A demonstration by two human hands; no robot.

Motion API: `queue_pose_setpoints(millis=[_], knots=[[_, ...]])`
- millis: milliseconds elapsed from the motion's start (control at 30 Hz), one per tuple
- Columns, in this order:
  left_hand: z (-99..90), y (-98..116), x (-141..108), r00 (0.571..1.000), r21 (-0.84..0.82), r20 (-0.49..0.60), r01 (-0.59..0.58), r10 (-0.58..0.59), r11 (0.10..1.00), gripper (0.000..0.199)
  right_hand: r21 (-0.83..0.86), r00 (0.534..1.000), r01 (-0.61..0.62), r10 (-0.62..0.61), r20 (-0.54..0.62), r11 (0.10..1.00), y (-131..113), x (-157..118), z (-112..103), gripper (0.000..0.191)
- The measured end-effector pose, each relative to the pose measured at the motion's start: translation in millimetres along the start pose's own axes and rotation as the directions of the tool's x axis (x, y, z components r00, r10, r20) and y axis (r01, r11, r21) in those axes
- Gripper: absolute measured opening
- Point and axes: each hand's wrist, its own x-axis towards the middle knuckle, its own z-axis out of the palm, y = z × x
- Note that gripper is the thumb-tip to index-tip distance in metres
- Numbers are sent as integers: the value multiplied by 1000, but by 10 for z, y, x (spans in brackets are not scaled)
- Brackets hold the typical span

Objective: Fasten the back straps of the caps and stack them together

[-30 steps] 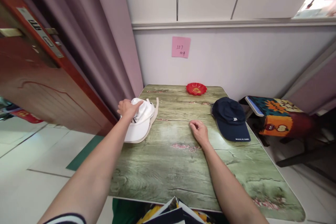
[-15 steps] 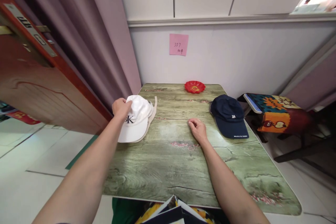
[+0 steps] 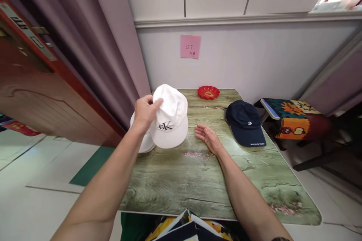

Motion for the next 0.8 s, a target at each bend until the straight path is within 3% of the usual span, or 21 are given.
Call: queue_pose_setpoints(millis=[67, 133, 267, 367, 467, 533, 633, 700, 800], knots=[[206, -66, -146, 994, -96, 106, 17, -7, 995, 30, 166, 983, -99, 70, 170, 981, -57, -40, 51, 67], [416, -162, -291, 986, -146, 163, 68, -44, 987, 31, 195, 964, -154, 105, 243, 969, -79, -71, 76, 72], [741, -347, -531, 964, -170, 248, 144, -100, 975, 38, 264, 971, -189, 140, 196, 946, -37, -90, 41, 57], [830, -499, -655, 941, -233, 326, 175, -92, 957, 41, 340, 974, -214, 175, 143, 916, -7, -83, -32, 49], [820, -737, -777, 938, -298, 248, 312, -242, 902, 38, 378, 969, -242, 206, 133, 894, -14, -78, -107, 45], [810, -919, -883, 893, -319, 203, 449, -403, 835, 36, 383, 965, -257, 216, 146, 887, -31, -82, -140, 49], [848, -1121, -1065, 818, -314, 309, 569, -485, 760, 38, 396, 968, -248, 208, 141, 884, -59, -96, -153, 58], [910, -1171, -1176, 760, -330, 434, 634, -484, 699, 43, 413, 968, -247, 209, 137, 876, -75, -109, -145, 62], [1024, -1145, -1319, 601, -405, 706, 776, -374, 483, 54, 441, 961, -273, 218, 172, 855, -91, -129, -127, 66]])
